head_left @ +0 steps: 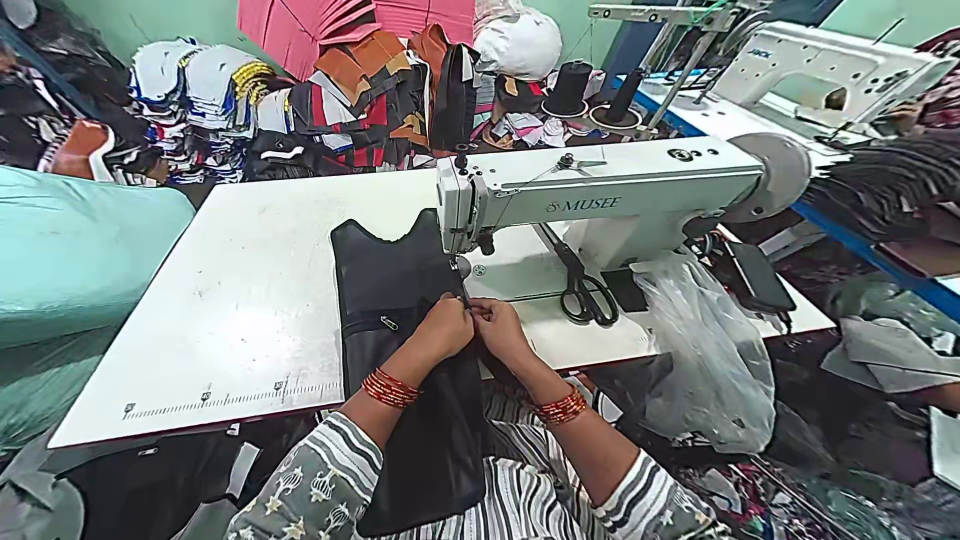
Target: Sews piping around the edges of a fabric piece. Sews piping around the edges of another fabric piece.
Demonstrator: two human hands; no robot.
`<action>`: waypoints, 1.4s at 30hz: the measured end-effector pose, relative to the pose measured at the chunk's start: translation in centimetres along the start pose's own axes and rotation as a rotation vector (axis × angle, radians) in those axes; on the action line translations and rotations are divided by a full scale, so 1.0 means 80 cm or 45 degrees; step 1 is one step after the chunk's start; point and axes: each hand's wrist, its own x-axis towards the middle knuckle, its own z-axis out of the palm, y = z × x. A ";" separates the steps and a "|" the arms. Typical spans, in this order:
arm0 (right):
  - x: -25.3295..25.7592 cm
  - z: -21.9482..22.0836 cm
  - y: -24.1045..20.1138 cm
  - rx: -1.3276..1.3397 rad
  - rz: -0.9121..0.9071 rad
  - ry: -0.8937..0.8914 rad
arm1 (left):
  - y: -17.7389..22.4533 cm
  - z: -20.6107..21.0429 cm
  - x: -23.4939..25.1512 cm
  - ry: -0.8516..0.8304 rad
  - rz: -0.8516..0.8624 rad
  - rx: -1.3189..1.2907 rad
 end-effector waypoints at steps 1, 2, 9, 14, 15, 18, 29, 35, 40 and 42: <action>0.000 -0.001 0.000 -0.049 -0.006 -0.012 | 0.006 0.002 -0.001 -0.023 -0.044 0.072; -0.001 -0.003 -0.001 -0.106 -0.009 -0.026 | 0.011 0.005 -0.002 -0.034 -0.085 0.143; -0.005 -0.008 -0.006 -0.195 0.014 -0.081 | -0.002 0.024 -0.009 0.051 -0.049 0.273; -0.010 -0.007 -0.013 -0.353 -0.006 -0.088 | -0.006 0.031 -0.010 0.132 0.015 0.319; -0.012 -0.004 -0.017 -0.443 -0.009 -0.094 | -0.006 0.035 -0.011 0.155 0.018 0.319; -0.016 -0.001 -0.026 -0.580 0.018 -0.131 | -0.009 0.042 -0.011 0.214 0.018 0.284; -0.016 -0.006 -0.007 -0.288 -0.041 -0.062 | 0.000 0.042 -0.016 0.115 -0.024 0.422; -0.020 -0.003 -0.027 -0.567 0.018 -0.195 | -0.024 0.054 -0.012 0.389 0.161 0.194; -0.022 0.003 -0.029 -0.704 -0.041 -0.237 | -0.031 0.058 -0.014 0.517 0.210 0.067; -0.023 0.005 -0.032 -0.759 -0.045 -0.267 | -0.032 0.059 -0.014 0.559 0.214 0.029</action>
